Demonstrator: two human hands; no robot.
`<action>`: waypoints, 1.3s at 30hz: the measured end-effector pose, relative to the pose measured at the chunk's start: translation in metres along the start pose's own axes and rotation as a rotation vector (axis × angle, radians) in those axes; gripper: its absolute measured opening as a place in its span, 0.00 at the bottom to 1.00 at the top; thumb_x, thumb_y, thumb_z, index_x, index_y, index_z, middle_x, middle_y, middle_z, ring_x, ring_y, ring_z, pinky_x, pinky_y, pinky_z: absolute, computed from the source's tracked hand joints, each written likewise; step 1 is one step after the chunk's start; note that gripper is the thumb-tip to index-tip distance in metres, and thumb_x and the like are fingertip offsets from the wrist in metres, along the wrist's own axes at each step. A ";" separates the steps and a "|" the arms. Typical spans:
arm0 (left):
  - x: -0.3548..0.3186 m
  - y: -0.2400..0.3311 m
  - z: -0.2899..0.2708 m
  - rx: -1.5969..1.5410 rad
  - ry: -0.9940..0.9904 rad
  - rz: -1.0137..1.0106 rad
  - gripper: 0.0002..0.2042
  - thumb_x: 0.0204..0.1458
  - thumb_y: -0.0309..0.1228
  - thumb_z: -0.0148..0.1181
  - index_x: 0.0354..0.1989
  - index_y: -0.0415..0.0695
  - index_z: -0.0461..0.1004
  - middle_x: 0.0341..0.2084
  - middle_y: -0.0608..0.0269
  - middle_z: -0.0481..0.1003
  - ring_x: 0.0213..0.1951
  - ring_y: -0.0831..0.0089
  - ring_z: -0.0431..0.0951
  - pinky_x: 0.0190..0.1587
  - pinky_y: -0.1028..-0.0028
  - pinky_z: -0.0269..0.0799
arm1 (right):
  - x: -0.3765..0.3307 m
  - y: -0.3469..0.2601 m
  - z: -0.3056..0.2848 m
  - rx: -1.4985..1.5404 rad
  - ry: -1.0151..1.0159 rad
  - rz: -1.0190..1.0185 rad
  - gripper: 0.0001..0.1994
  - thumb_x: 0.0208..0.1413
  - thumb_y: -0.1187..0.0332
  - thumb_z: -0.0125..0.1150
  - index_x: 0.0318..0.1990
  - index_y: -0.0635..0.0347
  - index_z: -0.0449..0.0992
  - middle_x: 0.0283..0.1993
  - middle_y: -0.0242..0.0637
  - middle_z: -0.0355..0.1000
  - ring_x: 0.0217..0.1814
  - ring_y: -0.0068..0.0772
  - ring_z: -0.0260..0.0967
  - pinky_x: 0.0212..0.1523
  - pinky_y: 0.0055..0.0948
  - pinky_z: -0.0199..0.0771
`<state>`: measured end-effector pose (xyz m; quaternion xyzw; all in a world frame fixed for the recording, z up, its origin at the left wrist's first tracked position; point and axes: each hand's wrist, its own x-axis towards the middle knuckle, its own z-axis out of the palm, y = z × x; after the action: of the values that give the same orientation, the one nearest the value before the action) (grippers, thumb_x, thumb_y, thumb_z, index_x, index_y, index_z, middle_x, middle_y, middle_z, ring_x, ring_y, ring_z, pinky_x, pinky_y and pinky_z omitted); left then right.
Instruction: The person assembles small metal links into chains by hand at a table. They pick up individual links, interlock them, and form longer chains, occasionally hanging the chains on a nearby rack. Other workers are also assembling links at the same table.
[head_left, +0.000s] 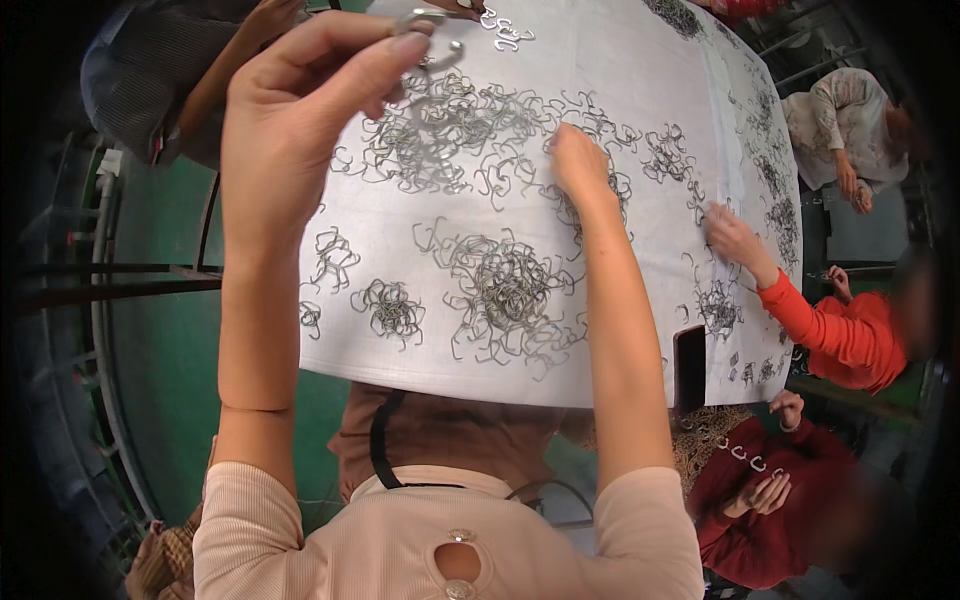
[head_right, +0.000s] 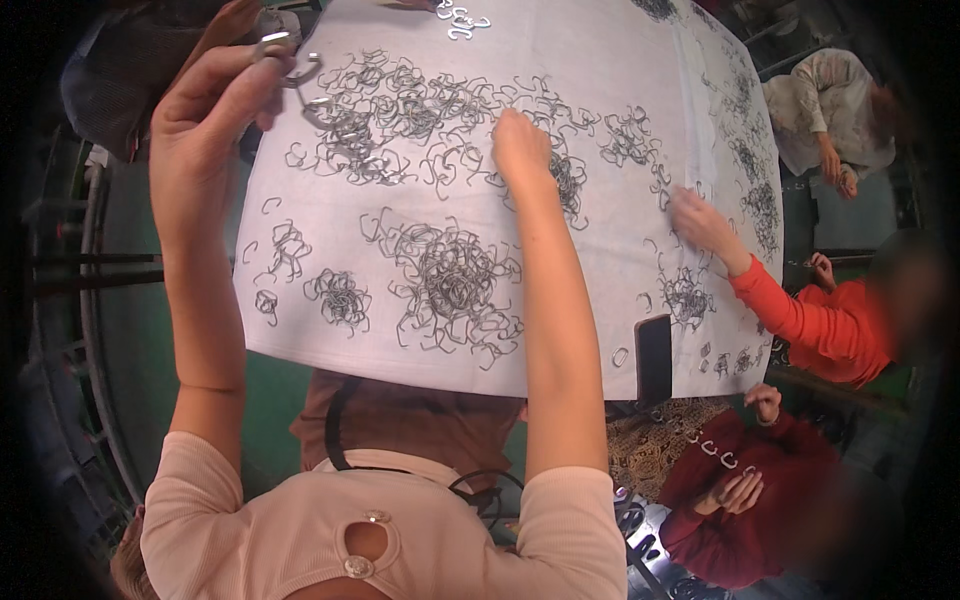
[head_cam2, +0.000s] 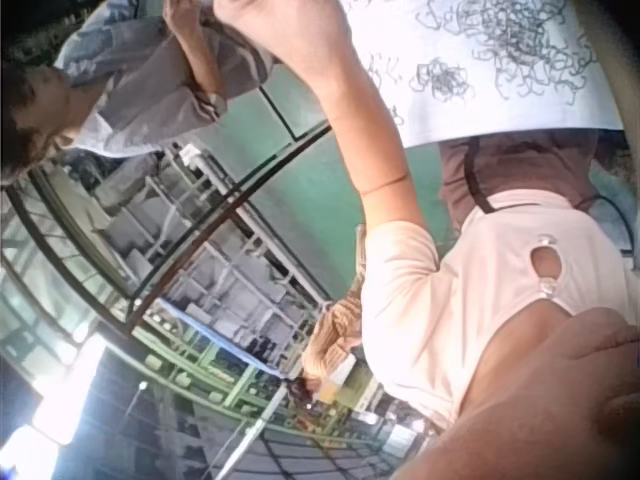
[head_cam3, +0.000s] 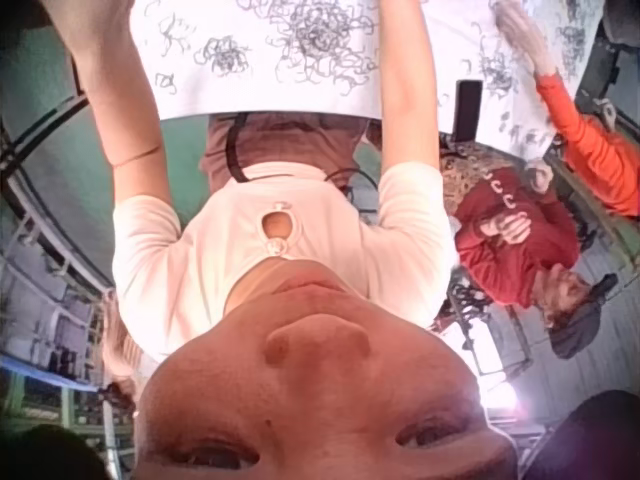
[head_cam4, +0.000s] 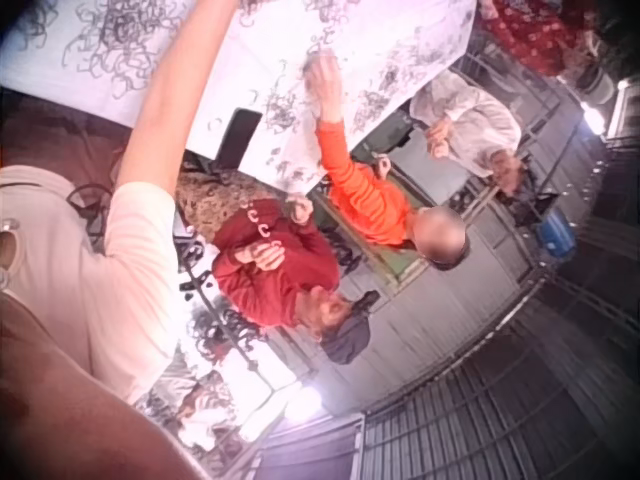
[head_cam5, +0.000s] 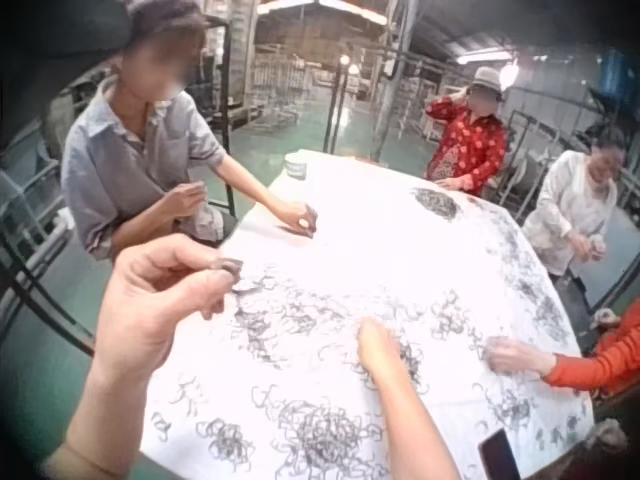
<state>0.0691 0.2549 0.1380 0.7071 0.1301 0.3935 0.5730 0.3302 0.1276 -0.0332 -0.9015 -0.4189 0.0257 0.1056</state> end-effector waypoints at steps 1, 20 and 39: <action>-0.002 0.003 0.005 -0.021 -0.005 -0.002 0.06 0.52 0.24 0.61 0.37 0.36 0.79 0.30 0.63 0.78 0.30 0.82 0.75 0.34 0.83 0.68 | -0.009 -0.006 -0.015 0.081 0.012 0.028 0.08 0.51 0.69 0.58 0.37 0.62 0.77 0.35 0.44 0.76 0.40 0.43 0.75 0.42 0.37 0.73; -0.007 0.019 0.064 -0.082 -0.110 -0.078 0.07 0.48 0.23 0.63 0.33 0.31 0.78 0.23 0.58 0.79 0.26 0.78 0.79 0.30 0.80 0.74 | -0.114 -0.121 -0.189 1.512 0.501 -0.137 0.07 0.51 0.82 0.62 0.35 0.69 0.69 0.32 0.42 0.74 0.35 0.26 0.75 0.38 0.20 0.75; 0.118 -0.109 0.085 0.030 -0.021 -0.061 0.11 0.53 0.31 0.60 0.40 0.38 0.79 0.32 0.58 0.80 0.31 0.75 0.79 0.35 0.77 0.76 | -0.068 -0.067 -0.203 1.413 0.837 -0.241 0.08 0.49 0.85 0.62 0.35 0.67 0.69 0.34 0.44 0.74 0.33 0.30 0.76 0.37 0.25 0.80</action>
<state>0.2356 0.3032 0.0832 0.7154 0.1513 0.3664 0.5754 0.2633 0.0838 0.1767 -0.5067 -0.3239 -0.0664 0.7962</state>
